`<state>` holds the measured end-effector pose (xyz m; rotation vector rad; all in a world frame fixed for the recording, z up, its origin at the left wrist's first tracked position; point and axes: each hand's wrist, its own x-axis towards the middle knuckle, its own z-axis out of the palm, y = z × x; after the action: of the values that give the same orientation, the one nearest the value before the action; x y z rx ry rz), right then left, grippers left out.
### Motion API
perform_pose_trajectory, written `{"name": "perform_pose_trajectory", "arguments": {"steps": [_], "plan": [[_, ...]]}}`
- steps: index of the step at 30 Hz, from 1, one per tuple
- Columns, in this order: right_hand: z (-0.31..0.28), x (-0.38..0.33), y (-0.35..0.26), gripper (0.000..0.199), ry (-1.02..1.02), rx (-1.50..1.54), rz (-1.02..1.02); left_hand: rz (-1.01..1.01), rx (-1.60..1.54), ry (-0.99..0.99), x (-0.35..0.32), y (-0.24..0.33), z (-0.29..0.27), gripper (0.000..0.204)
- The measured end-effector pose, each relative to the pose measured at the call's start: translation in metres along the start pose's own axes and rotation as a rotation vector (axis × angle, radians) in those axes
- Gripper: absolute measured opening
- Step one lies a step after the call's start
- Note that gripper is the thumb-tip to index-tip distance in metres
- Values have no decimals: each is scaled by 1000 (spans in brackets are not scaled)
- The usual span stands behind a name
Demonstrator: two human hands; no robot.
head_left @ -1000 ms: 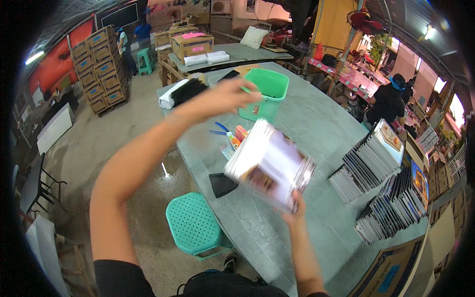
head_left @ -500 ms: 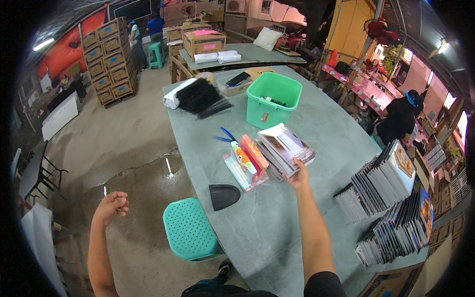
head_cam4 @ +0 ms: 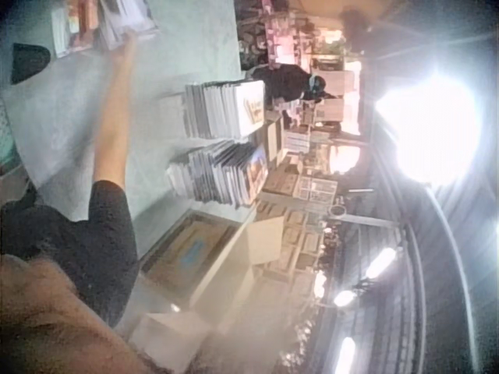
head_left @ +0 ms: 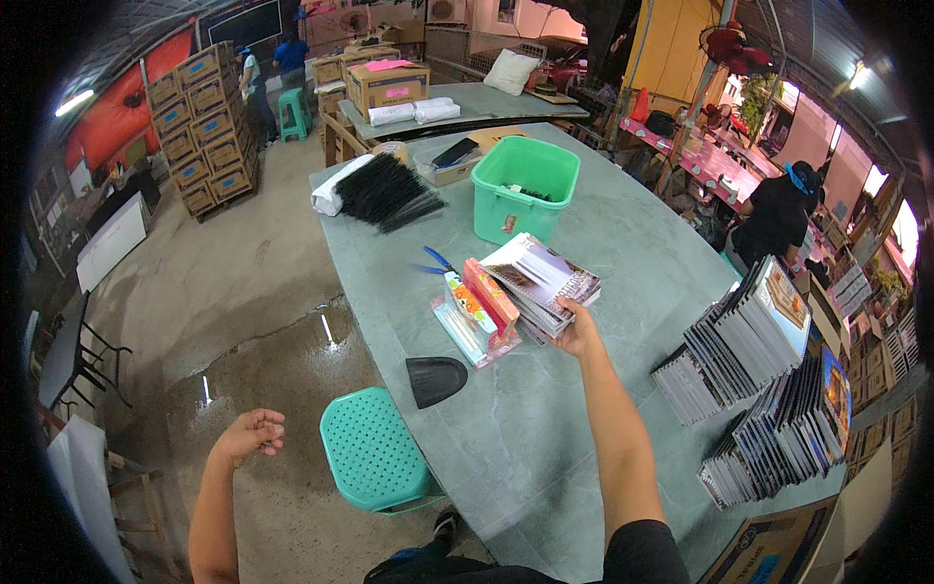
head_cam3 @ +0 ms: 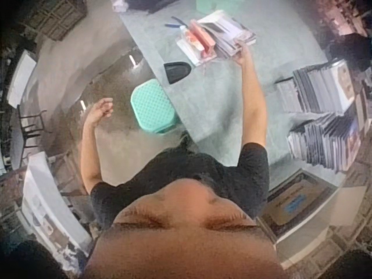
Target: The person assembles spiral notebooks by threading metal coils through stacked paper and covers. They use pliers to trim and secure the coil ends before stacking the completed notebooks and placing them into a cardboard box.
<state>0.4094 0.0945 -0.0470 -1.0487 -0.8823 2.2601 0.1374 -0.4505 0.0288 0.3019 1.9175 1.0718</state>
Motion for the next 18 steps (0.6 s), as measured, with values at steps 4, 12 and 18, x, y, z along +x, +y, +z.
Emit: {"name": "perform_pose_trajectory", "arguments": {"steps": [4, 12, 18], "plan": [[17, 1, -1, 44, 116, -61, 19, 7, 0, 72, -5, -8, 1, 34], [-18, 34, 4, 39, 75, -4, -148, 93, 87, -103, 23, -9, 23, 33], [7, -25, -4, 62, 647, -498, -380, 184, 213, -226, 32, 9, 66, 38]]}}
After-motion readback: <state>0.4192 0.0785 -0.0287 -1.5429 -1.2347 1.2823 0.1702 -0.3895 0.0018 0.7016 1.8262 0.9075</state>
